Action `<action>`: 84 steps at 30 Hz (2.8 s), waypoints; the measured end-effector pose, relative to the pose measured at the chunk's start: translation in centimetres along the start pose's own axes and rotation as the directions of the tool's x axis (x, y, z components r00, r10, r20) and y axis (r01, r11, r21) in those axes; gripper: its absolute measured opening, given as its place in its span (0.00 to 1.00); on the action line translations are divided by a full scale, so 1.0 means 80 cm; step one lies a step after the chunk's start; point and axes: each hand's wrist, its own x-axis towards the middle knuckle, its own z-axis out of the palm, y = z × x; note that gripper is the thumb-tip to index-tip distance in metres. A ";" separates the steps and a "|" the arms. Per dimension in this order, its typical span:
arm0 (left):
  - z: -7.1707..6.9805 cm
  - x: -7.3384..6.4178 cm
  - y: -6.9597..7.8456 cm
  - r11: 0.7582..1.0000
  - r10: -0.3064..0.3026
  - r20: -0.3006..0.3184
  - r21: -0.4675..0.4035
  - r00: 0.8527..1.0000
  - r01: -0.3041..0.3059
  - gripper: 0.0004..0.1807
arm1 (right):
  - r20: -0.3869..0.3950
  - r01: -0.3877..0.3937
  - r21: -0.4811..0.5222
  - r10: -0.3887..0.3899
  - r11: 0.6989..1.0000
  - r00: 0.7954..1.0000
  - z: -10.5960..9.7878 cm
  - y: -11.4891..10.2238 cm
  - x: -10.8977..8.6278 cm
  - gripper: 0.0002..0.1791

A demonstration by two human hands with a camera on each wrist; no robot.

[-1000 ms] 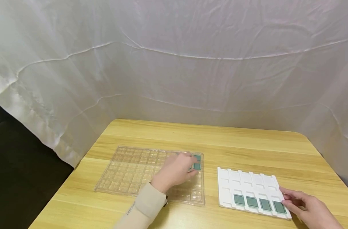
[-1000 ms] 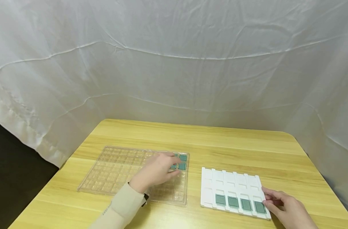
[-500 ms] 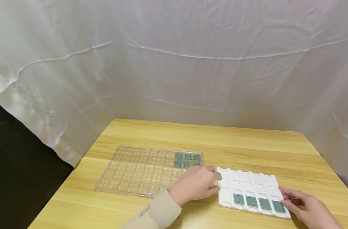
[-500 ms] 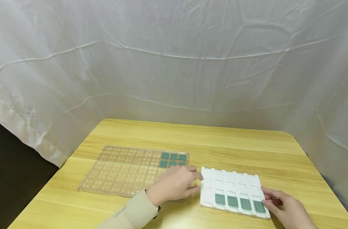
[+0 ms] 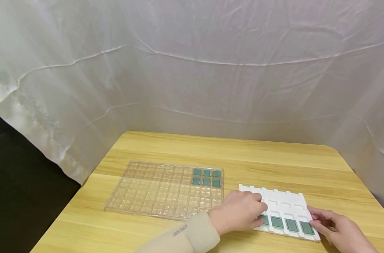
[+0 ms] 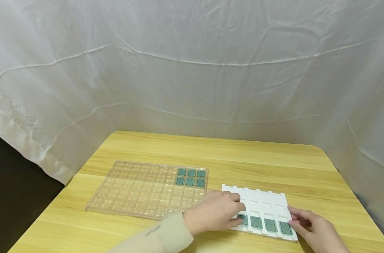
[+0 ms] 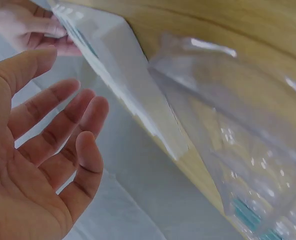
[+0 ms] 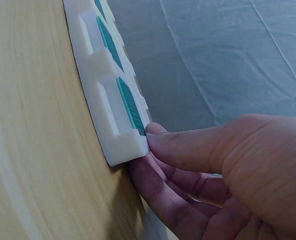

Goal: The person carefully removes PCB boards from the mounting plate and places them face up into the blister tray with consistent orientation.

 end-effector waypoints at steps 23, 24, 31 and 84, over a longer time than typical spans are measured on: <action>0.015 0.024 0.024 0.994 0.005 0.134 0.106 0.991 -0.020 0.10 | -0.028 0.028 -0.002 -0.029 1.000 0.999 -0.001 0.002 -0.001 0.29; 0.015 0.024 0.024 0.995 0.004 0.132 0.102 0.991 -0.017 0.10 | -0.025 0.026 -0.001 -0.026 1.000 0.999 -0.001 0.002 -0.001 0.29; 0.013 0.026 0.026 0.999 -0.028 0.161 0.045 0.987 0.021 0.15 | 0.014 -0.008 -0.003 0.008 1.000 1.000 -0.001 -0.002 0.000 0.31; -0.005 0.018 -0.020 0.966 -0.024 0.102 -0.256 0.995 0.049 0.09 | -0.017 0.010 -0.001 -0.010 1.000 1.000 0.001 0.001 -0.001 0.28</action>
